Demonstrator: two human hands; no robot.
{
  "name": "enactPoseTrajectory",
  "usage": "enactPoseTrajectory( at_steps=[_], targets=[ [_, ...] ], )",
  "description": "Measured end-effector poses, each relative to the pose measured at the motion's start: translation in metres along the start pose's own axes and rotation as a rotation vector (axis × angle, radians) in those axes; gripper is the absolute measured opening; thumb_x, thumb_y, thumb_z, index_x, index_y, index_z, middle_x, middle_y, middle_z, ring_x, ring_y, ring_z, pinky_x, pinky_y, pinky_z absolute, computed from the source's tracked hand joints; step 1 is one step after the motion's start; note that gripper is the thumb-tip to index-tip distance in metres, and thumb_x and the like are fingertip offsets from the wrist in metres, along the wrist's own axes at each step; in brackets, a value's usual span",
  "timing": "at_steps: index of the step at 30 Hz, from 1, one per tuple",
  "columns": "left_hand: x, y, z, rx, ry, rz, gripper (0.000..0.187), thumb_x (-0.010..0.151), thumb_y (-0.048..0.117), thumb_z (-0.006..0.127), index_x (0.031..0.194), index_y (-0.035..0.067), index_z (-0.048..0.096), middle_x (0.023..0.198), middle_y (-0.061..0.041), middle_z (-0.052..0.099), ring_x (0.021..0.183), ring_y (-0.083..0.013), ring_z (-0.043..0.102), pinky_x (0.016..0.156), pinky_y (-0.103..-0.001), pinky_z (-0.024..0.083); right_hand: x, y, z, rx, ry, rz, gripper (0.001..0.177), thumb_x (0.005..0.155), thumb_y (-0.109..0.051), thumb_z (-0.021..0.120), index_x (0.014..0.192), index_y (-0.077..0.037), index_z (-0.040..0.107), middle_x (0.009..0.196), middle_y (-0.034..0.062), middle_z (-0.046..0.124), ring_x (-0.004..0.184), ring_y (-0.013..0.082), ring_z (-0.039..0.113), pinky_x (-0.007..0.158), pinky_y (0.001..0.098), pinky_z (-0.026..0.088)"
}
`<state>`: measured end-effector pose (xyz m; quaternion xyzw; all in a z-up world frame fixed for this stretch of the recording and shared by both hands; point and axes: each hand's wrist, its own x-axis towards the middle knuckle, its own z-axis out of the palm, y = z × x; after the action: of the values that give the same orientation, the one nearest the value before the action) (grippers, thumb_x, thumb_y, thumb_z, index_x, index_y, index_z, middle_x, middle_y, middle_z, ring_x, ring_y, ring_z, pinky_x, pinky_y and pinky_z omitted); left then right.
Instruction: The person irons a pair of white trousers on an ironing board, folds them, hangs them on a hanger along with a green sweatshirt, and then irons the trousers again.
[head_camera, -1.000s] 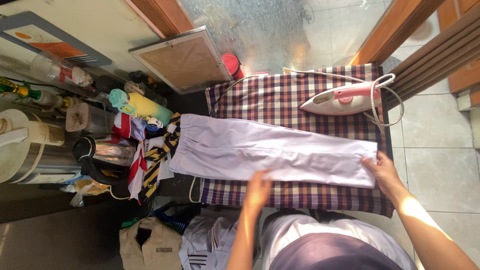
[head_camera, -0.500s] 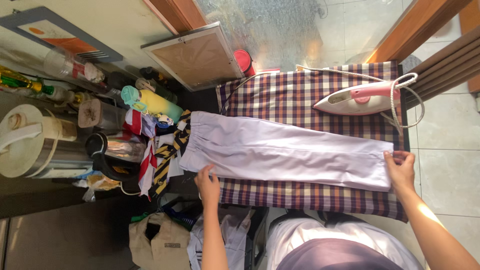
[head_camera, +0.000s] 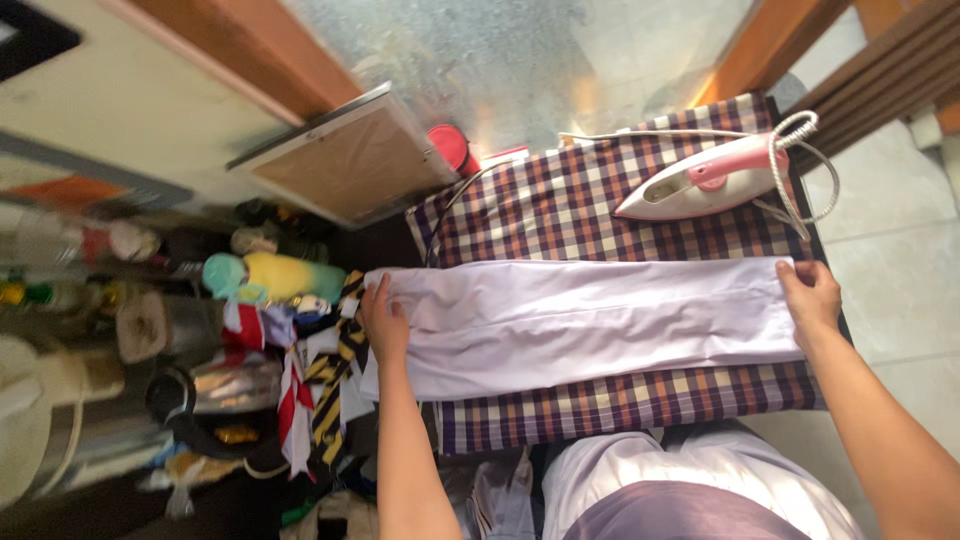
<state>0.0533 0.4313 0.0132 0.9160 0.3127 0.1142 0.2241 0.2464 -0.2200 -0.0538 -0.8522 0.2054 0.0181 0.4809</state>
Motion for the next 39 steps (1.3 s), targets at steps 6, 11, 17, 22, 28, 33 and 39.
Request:
enactPoseTrajectory(
  at_steps=[6,11,17,22,28,33,39],
  targets=[
    [0.029,0.045,-0.006,0.073,-0.047,0.08,0.016,0.095,0.022,0.072,0.109,0.022,0.078,0.138,-0.007,0.058,0.124,-0.0355,0.047,0.104,-0.047,0.044,0.0,0.009,0.0,0.122,0.016,0.127,0.025,0.103,-0.03,0.08,0.101,-0.007,0.07,0.097,0.0008,0.067,0.088,0.0103,0.056,0.079,0.0284,0.045],
    [0.044,0.048,0.0,0.239,-0.039,0.026,0.011,0.089,0.031,0.077,0.092,0.02,0.077,0.119,0.001,0.063,0.123,-0.028,0.05,0.103,-0.051,0.04,0.0,0.011,-0.003,0.199,0.045,0.178,0.015,0.097,-0.02,0.08,0.098,-0.008,0.071,0.098,-0.0017,0.068,0.088,0.0077,0.057,0.078,0.0258,0.045],
    [0.05,0.044,0.019,0.218,-0.065,-0.113,0.009,0.091,0.031,0.075,0.093,0.023,0.078,0.121,0.001,0.061,0.124,-0.0281,0.048,0.103,-0.051,0.04,-0.003,0.013,-0.003,0.183,0.081,0.207,0.014,0.098,-0.018,0.079,0.099,-0.007,0.071,0.1,-0.001,0.069,0.089,0.0079,0.057,0.078,0.0256,0.045],
    [0.029,0.047,0.009,0.094,-0.036,-0.048,0.021,0.094,0.022,0.068,0.114,0.024,0.075,0.134,-0.003,0.058,0.127,-0.031,0.046,0.106,-0.054,0.035,-0.011,0.017,-0.019,0.133,-0.045,0.168,0.027,0.103,-0.027,0.077,0.114,-0.004,0.068,0.105,0.0046,0.067,0.094,0.0103,0.058,0.082,0.0268,0.047],
    [-0.06,0.024,-0.032,0.125,0.168,-0.039,0.043,0.095,0.013,0.069,0.137,0.009,0.061,0.143,-0.014,0.054,0.134,-0.0365,0.046,0.111,-0.052,0.036,-0.056,0.044,-0.081,-0.097,-0.259,0.091,0.036,0.097,-0.028,0.075,0.119,-0.002,0.066,0.11,0.0105,0.069,0.102,0.0184,0.062,0.088,0.0328,0.048],
    [-0.151,-0.008,-0.045,0.24,0.194,-0.456,0.044,0.091,0.026,0.076,0.127,0.005,0.06,0.13,-0.018,0.058,0.126,-0.0385,0.05,0.101,-0.053,0.042,-0.081,0.053,-0.11,-0.118,-0.423,0.277,0.032,0.091,-0.029,0.078,0.112,-0.006,0.07,0.11,0.0065,0.07,0.105,0.0189,0.06,0.085,0.0361,0.045],
    [-0.19,-0.037,-0.014,-0.125,0.079,-0.618,0.038,0.1,0.043,0.067,0.104,0.006,0.073,0.101,-0.011,0.075,0.095,-0.0304,0.071,0.084,-0.044,0.055,-0.071,0.048,-0.111,-0.051,-0.479,0.188,0.034,0.085,-0.025,0.078,0.115,-0.011,0.069,0.111,0.0001,0.069,0.104,0.0144,0.062,0.082,0.0336,0.047]
  ],
)
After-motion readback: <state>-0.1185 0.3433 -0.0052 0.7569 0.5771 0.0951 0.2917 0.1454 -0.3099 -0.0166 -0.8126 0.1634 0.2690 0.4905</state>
